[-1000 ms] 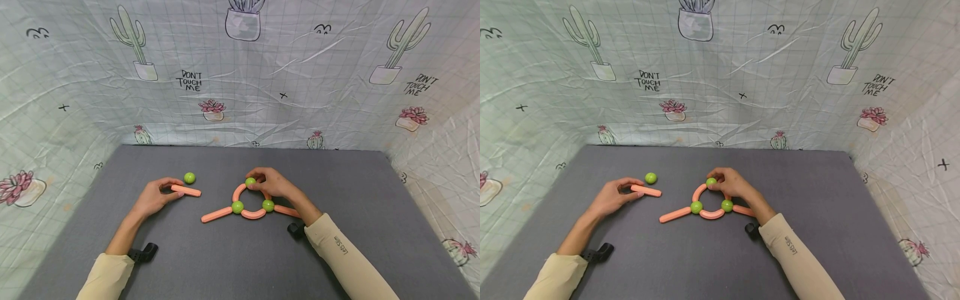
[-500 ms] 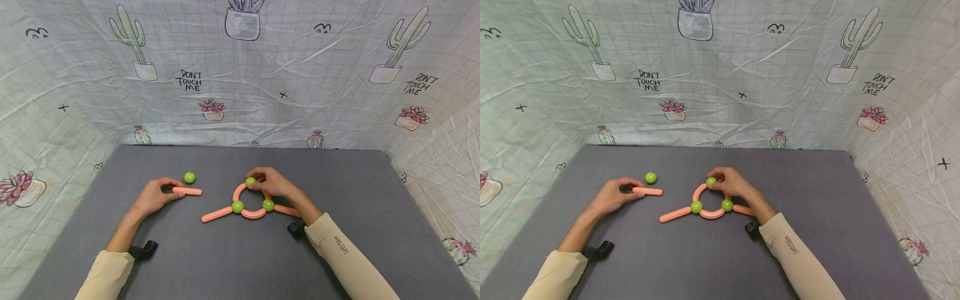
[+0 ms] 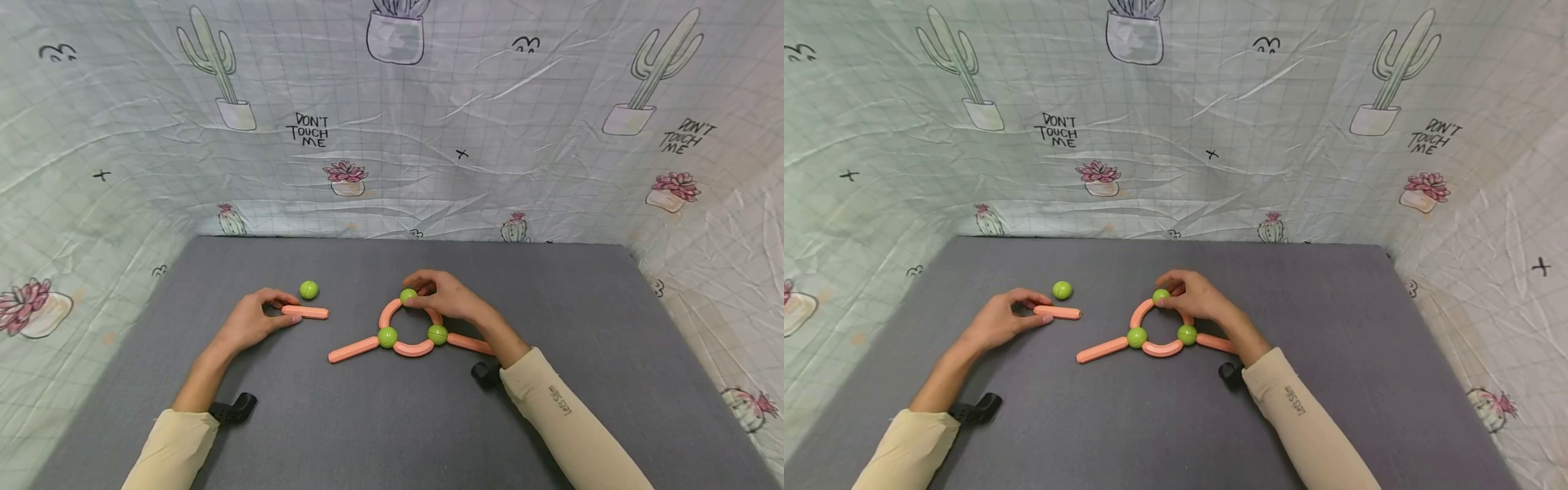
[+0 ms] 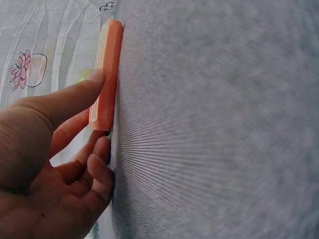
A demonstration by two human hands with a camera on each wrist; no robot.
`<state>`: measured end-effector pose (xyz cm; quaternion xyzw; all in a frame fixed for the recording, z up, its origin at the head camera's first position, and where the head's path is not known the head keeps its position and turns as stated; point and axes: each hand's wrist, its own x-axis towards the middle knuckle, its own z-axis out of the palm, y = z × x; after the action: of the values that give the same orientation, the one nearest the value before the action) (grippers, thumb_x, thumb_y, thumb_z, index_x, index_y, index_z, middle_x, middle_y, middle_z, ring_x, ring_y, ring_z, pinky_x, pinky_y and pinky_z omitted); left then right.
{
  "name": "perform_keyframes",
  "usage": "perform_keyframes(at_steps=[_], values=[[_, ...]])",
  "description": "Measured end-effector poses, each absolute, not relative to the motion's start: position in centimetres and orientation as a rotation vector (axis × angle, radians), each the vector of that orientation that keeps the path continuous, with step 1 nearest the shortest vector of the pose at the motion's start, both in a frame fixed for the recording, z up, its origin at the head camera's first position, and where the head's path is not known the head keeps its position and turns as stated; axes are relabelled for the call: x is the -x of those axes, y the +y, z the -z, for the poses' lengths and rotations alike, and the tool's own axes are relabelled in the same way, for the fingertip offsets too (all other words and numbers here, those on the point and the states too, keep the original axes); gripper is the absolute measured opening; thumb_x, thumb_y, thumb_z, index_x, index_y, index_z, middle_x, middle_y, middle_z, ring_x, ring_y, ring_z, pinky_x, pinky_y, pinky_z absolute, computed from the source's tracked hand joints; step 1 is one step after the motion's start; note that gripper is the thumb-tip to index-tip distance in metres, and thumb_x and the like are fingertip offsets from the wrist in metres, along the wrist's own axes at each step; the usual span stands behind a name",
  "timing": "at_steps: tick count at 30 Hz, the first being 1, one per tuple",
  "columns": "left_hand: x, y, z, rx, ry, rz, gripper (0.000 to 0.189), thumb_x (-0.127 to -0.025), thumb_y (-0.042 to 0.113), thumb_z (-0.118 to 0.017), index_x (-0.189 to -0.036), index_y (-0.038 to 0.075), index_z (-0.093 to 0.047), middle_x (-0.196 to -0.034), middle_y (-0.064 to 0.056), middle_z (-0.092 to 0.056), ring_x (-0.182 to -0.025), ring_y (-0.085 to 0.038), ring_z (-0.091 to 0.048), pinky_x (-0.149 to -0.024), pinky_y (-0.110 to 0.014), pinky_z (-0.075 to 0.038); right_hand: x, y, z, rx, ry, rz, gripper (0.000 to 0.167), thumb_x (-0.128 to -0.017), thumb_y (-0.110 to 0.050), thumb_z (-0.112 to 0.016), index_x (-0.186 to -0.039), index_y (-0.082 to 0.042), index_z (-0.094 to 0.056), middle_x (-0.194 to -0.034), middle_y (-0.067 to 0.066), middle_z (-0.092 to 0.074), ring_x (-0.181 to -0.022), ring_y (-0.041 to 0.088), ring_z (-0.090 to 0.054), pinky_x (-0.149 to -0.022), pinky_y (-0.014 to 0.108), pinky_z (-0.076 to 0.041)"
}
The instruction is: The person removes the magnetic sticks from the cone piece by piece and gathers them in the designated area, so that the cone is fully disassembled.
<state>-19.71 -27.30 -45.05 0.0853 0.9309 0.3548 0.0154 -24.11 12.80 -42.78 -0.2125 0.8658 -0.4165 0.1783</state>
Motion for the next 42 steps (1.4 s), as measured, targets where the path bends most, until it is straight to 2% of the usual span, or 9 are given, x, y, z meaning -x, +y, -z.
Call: perform_keyframes(at_steps=[5, 10, 15, 18, 21, 26, 32, 37, 42], values=[[19.4, -27.1, 44.6, -0.27, 2.94, -1.097, 0.034, -0.089, 0.028, -0.085, -0.117, 0.011, -0.077, -0.117, -0.014, -0.069, -0.103, -0.026, -0.064, -0.089, -0.039, -0.049, 24.0, 13.1, 42.3, 0.6, 2.483, 1.209, 0.04, -0.101, -0.022, -0.071, -0.138, -0.008, -0.065, -0.134, 0.015, -0.066, -0.12, 0.031, -0.063, -0.1, 0.047, -0.053], [18.5, -25.9, 43.6, -0.296, 3.0, -1.105, 0.034, -0.091, 0.024, -0.084, -0.12, 0.009, -0.075, -0.12, -0.016, -0.066, -0.108, -0.032, -0.064, -0.09, -0.046, -0.049, 23.6, 13.0, 41.6, 0.633, 2.5, 1.257, 0.038, -0.102, -0.021, -0.07, -0.137, -0.007, -0.066, -0.134, 0.014, -0.067, -0.118, 0.029, -0.064, -0.1, 0.048, -0.053], [17.9, -23.8, 42.8, -0.339, 2.987, -1.164, 0.034, -0.09, 0.019, -0.083, -0.12, 0.007, -0.075, -0.124, -0.017, -0.063, -0.114, -0.035, -0.062, -0.093, -0.051, -0.048, 22.8, 12.7, 41.1, 0.688, 2.515, 1.294, 0.034, -0.101, -0.02, -0.07, -0.133, -0.006, -0.068, -0.126, 0.011, -0.071, -0.11, 0.025, -0.067, -0.098, 0.045, -0.053], [17.7, -22.7, 42.7, -0.355, 2.964, -1.185, 0.035, -0.089, 0.02, -0.085, -0.12, 0.008, -0.075, -0.121, -0.015, -0.062, -0.112, -0.033, -0.065, -0.092, -0.047, -0.05, 22.4, 12.5, 41.0, 0.704, 2.514, 1.302, 0.032, -0.101, -0.02, -0.07, -0.13, -0.007, -0.07, -0.119, 0.007, -0.073, -0.106, 0.022, -0.067, -0.094, 0.042, -0.054], [17.5, -21.8, 42.7, -0.388, 2.913, -1.252, 0.034, -0.089, 0.02, -0.085, -0.12, 0.007, -0.075, -0.118, -0.014, -0.062, -0.104, -0.028, -0.072, -0.087, -0.037, -0.055, 22.1, 12.4, 41.0, 0.707, 2.506, 1.304, 0.029, -0.101, -0.02, -0.07, -0.128, -0.008, -0.071, -0.116, 0.004, -0.073, -0.104, 0.019, -0.067, -0.093, 0.04, -0.054], [17.0, -20.8, 42.7, -0.443, 2.803, -1.36, 0.03, -0.092, 0.018, -0.082, -0.118, 0.006, -0.074, -0.114, -0.011, -0.068, -0.097, -0.022, -0.076, -0.078, -0.027, -0.057, 21.7, 12.1, 41.2, 0.725, 2.486, 1.301, 0.027, -0.101, -0.019, -0.07, -0.126, -0.008, -0.072, -0.111, 0.004, -0.073, -0.102, 0.018, -0.067, -0.095, 0.04, -0.055], [16.6, -19.6, 42.8, -0.483, 2.706, -1.354, 0.028, -0.094, 0.022, -0.08, -0.118, 0.01, -0.075, -0.102, -0.004, -0.073, -0.089, -0.011, -0.067, -0.073, -0.025, -0.054, 20.9, 11.5, 41.6, 0.741, 2.439, 1.306, 0.027, -0.101, -0.019, -0.07, -0.126, -0.01, -0.073, -0.109, 0.004, -0.074, -0.098, 0.019, -0.067, -0.087, 0.035, -0.056], [16.2, -19.0, 43.3, -0.552, 2.649, -1.292, 0.027, -0.095, 0.024, -0.079, -0.118, 0.012, -0.075, -0.108, -0.004, -0.075, -0.09, -0.01, -0.066, -0.071, -0.025, -0.052, 20.2, 10.9, 41.8, 0.781, 2.363, 1.319, 0.025, -0.101, -0.017, -0.07, -0.124, -0.01, -0.073, -0.107, 0.007, -0.074, -0.096, 0.02, -0.068, -0.086, 0.032, -0.056], [15.9, -18.4, 44.0, -0.649, 2.613, -1.205, 0.028, -0.095, 0.027, -0.078, -0.119, 0.012, -0.074, -0.114, -0.005, -0.074, -0.097, -0.014, -0.067, -0.082, -0.029, -0.055, 19.8, 10.4, 42.1, 0.859, 2.386, 1.24, 0.022, -0.1, -0.015, -0.071, -0.122, -0.01, -0.074, -0.104, 0.004, -0.072, -0.091, 0.016, -0.067, -0.084, 0.032, -0.056]])
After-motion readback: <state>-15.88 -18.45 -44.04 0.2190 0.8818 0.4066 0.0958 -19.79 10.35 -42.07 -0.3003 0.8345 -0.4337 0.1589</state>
